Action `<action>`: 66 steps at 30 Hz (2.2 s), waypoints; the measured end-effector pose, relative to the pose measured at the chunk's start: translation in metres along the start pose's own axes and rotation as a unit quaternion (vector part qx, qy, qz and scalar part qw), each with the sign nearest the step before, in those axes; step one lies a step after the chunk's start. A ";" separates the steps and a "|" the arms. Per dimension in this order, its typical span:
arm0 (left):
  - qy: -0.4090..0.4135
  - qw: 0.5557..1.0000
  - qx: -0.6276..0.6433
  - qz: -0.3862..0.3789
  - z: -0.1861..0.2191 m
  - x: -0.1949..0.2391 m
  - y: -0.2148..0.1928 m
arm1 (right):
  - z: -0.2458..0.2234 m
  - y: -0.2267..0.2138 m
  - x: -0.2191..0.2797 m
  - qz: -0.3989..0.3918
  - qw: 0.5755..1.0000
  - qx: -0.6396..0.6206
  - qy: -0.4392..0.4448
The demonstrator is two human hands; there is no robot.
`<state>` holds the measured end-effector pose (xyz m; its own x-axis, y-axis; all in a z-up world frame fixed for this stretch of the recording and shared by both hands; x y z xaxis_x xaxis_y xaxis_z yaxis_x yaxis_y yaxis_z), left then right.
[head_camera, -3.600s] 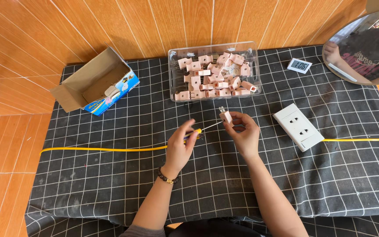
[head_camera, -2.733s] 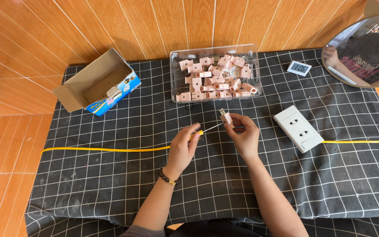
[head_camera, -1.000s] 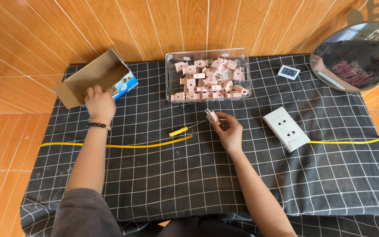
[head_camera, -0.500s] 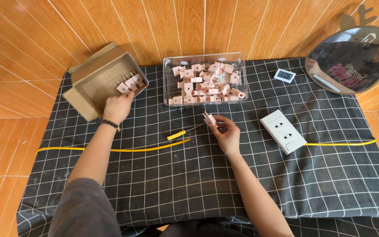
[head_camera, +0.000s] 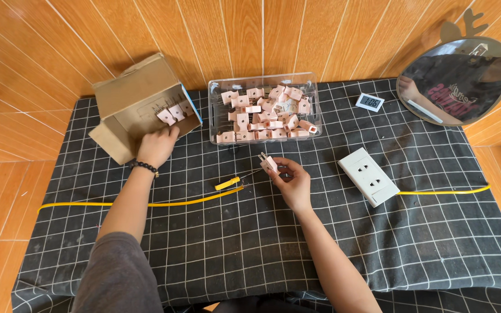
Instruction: The person uses a screwdriver to tighten screws on a small pink electrical component. They then insert a yellow wire into the component and secure it by tightening the screws again. The person handles multiple pink components from a plastic container and a cardboard box.
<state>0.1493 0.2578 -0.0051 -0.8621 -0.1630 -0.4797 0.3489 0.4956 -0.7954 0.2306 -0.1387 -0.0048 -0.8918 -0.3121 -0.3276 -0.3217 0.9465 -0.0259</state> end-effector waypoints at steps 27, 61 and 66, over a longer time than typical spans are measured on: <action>-0.179 0.571 0.756 -0.265 0.154 0.018 -0.185 | 0.003 0.040 0.023 -0.073 0.961 -0.268 0.000; -0.454 0.829 0.300 -0.130 -0.114 -0.028 0.071 | -0.022 0.038 0.018 -0.122 0.958 -0.252 -0.055; -0.411 0.852 0.294 -0.135 -0.088 -0.031 0.014 | -0.019 0.040 0.019 -0.127 0.959 -0.249 -0.050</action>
<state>0.1484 0.3447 0.0307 -0.4763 -0.8656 -0.1544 0.5107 -0.1294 -0.8500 0.1950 -0.1087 0.0055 -0.7380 -0.4943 -0.4594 -0.6585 0.6763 0.3302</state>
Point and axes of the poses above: each hand's wrist, its own x-axis away from the middle knuckle, its own y-axis out of the palm, z = x × y, the point moved 10 cm from there along -x, towards the middle knuckle, and after that the axes turned 14 degrees about -y, right-handed, at the moved point
